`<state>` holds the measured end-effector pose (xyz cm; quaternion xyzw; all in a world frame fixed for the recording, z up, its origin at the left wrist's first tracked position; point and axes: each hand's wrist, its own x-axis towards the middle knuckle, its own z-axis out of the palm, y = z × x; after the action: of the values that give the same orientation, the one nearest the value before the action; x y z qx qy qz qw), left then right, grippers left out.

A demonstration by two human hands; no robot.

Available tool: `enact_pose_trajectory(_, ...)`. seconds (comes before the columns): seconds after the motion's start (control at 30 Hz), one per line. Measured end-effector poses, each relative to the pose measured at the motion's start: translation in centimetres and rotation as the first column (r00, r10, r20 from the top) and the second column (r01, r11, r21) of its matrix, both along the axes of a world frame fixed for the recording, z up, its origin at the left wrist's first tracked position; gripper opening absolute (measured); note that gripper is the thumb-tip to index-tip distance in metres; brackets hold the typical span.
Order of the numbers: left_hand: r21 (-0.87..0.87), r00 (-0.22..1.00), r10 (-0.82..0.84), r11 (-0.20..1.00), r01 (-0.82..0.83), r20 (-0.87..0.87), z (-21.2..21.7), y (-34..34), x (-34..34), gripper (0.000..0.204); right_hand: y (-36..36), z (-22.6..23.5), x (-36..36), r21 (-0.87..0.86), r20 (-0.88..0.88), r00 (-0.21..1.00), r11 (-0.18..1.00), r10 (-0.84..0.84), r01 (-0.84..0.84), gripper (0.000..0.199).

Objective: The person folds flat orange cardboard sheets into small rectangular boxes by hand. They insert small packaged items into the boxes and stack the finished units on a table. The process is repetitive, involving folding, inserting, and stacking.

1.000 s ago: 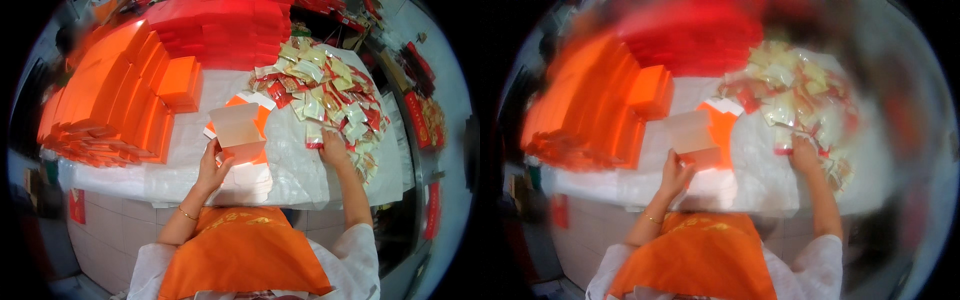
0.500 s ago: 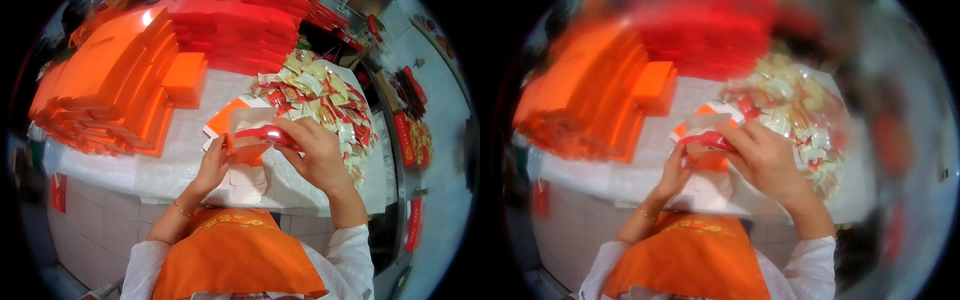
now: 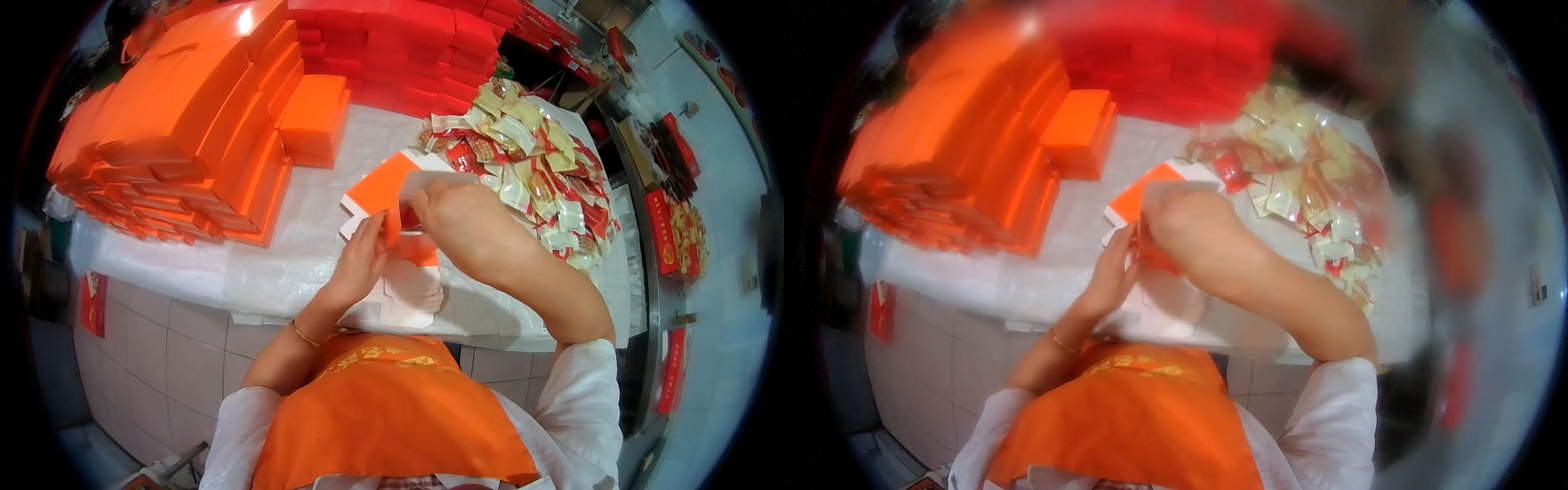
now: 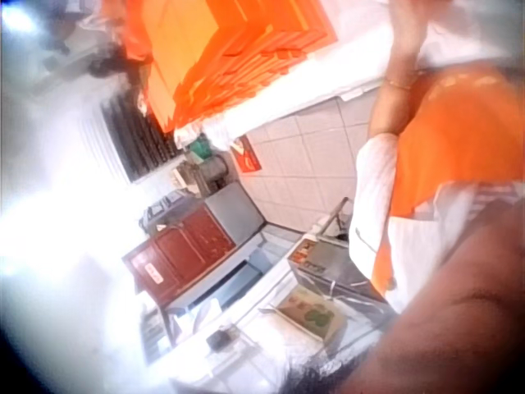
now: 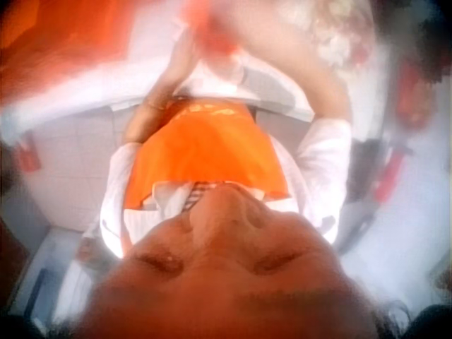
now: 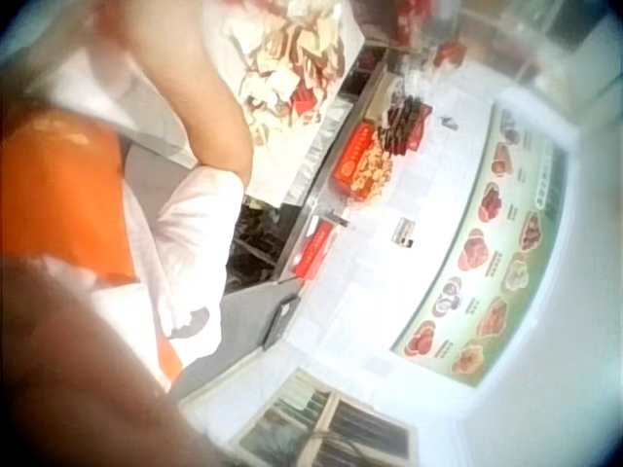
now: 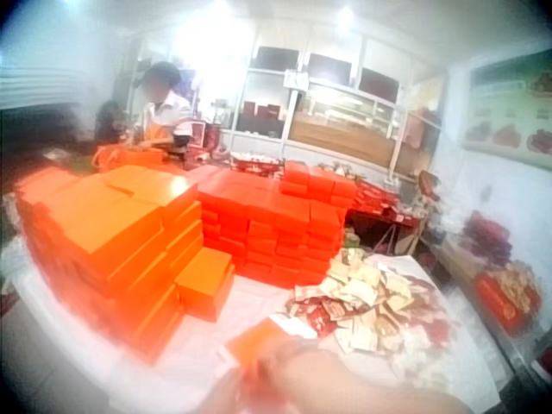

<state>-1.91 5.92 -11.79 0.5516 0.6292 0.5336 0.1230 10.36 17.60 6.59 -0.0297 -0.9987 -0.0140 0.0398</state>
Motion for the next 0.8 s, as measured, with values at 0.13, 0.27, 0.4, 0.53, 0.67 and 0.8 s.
enact_pose_trajectory(0.13,-0.028,0.999,-0.029,0.999,0.029,0.017,-0.1,-0.1,-0.3,0.066,0.4,-2.0,-0.3,-0.188,-0.142,0.988,0.979,0.056,-0.083,0.024)
enact_pose_trajectory(0.27,0.016,0.999,0.013,1.0,-0.012,-0.048,0.6,-0.1,-0.1,0.073,2.8,-5.7,1.3,-0.227,-0.565,0.824,0.967,-0.037,-0.113,0.036)
enact_pose_trajectory(0.4,0.059,0.996,-0.047,0.997,0.052,-0.082,1.1,0.4,-0.4,0.074,3.1,-9.4,2.3,-0.712,-0.586,0.534,0.702,-0.609,0.019,0.031)
enact_pose_trajectory(0.53,0.19,0.993,-0.092,0.976,0.104,-0.071,3.6,0.6,0.1,0.07,3.8,-13.0,1.9,-0.963,-0.267,0.641,0.177,-0.719,-0.203,0.033)
enact_pose_trajectory(0.67,0.205,0.998,-0.047,0.977,0.053,-0.035,4.9,1.4,0.4,0.049,2.4,-11.8,0.6,-0.966,-0.165,0.697,-0.028,-0.697,-0.257,0.031)
enact_pose_trajectory(0.8,0.226,0.997,0.017,0.974,-0.032,0.071,4.0,2.1,0.0,0.028,2.1,-11.8,-0.6,-0.964,-0.11,0.707,-0.098,-0.698,-0.246,0.03)
